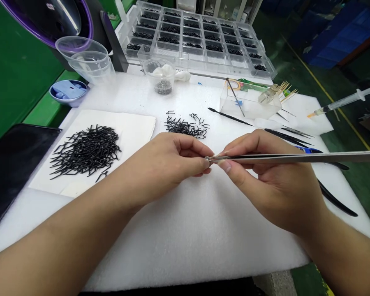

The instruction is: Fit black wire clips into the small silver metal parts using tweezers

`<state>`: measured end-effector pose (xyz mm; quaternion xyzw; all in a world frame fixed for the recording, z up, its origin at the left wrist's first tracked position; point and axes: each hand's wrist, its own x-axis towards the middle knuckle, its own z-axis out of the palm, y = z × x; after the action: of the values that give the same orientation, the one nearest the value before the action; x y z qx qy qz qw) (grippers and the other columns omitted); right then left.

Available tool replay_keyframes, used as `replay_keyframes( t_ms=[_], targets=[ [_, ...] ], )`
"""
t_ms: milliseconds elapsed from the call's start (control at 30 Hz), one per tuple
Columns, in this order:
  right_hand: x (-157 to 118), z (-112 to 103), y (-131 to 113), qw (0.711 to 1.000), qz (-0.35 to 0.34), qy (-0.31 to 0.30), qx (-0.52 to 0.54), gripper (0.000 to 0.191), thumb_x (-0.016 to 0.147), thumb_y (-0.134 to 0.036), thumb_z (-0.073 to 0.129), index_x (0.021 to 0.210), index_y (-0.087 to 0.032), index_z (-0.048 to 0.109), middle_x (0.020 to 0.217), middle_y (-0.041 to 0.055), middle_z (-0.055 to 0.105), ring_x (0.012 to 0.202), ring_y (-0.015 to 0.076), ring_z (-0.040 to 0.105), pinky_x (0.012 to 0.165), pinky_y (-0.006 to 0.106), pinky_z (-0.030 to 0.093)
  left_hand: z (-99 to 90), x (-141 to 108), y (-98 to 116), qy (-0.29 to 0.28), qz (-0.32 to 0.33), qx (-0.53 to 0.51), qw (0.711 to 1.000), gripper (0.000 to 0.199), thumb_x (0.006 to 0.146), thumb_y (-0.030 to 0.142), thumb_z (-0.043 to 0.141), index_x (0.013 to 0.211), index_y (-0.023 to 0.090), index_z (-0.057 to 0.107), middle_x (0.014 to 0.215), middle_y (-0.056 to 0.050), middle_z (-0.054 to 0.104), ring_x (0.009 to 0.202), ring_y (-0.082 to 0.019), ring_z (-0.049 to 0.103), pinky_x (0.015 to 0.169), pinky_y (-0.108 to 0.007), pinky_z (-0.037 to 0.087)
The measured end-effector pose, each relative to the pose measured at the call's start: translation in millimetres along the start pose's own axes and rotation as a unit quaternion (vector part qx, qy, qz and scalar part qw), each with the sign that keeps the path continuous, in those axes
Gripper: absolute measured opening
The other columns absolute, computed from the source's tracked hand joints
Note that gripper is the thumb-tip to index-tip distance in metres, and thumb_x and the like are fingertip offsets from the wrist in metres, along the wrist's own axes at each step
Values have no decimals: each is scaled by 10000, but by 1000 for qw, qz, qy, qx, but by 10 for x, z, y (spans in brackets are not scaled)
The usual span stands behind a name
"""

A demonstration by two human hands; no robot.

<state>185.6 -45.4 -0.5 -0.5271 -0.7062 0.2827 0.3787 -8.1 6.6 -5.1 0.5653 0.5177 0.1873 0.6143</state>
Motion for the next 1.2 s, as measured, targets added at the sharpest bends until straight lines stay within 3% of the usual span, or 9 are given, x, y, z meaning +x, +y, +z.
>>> replay_keyframes(
  t_ms=[733,900,1033,1100,1200],
  targets=[
    [-25,-5,-20,999,12,16,40,106,878,-182,718,866,-250,637,919,16,755,852,213,732,726,364,624,-29,-9,15,-18,25,22,999,175,805,289,713,953,283,807,844,10,794,830,-209,735,726,-327,529],
    [-1,-66,-43,998,7,61,25,111,871,-179,701,816,-245,630,907,35,746,830,228,721,722,391,607,-42,-9,6,-22,12,-1,1000,159,763,282,770,918,275,802,807,10,789,812,-209,741,704,-304,543],
    [47,-145,-11,987,-24,109,120,244,888,-123,521,723,-237,658,831,64,711,959,278,707,841,461,595,-47,-17,-12,-32,5,-16,999,161,755,288,804,916,286,799,835,18,796,840,-193,752,734,-276,556],
    [66,-164,35,983,-29,101,151,247,857,-118,508,721,-232,679,849,83,703,983,290,698,797,448,594,-42,-12,-15,-35,4,-20,999,153,758,280,810,911,288,797,828,27,791,828,-172,749,717,-249,554],
    [85,-185,138,986,-36,111,121,202,827,-124,540,802,-234,708,889,57,665,758,223,663,631,385,531,-37,5,-19,-34,3,-26,999,162,748,262,828,905,280,791,814,33,785,820,-153,746,716,-227,559]
  ],
)
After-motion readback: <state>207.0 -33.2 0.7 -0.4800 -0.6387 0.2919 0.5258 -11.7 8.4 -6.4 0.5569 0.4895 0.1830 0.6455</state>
